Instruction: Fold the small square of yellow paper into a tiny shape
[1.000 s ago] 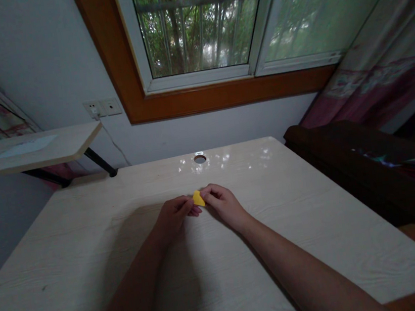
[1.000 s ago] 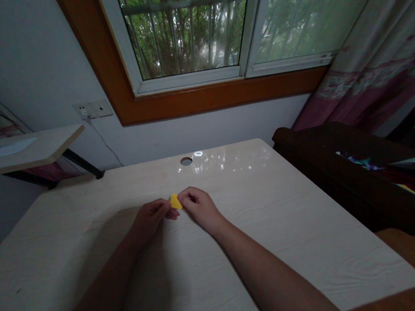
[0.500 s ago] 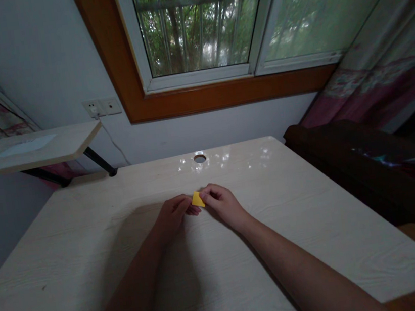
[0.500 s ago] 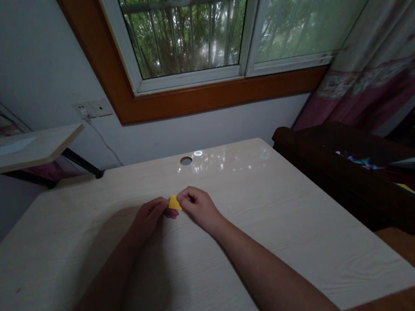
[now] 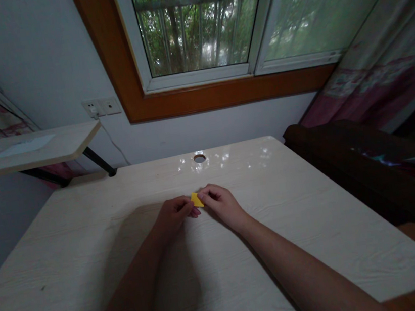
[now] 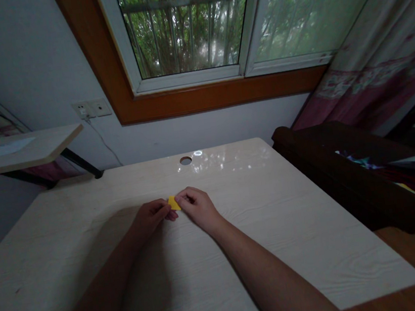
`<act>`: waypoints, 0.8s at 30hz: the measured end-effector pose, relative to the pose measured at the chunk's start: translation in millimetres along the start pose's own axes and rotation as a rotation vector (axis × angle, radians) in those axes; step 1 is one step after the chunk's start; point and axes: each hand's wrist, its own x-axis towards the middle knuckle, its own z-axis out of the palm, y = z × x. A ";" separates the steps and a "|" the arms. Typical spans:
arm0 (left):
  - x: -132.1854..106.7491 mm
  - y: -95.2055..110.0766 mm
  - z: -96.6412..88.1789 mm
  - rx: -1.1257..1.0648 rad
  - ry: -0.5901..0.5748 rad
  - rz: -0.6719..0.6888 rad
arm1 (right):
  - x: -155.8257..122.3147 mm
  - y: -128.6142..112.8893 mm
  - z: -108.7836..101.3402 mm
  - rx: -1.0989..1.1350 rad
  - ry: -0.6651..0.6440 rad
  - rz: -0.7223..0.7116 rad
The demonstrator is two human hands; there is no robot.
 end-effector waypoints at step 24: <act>2.4 1.4 -0.6 -0.058 0.123 0.108 | 2.3 5.8 1.8 0.227 -0.004 0.161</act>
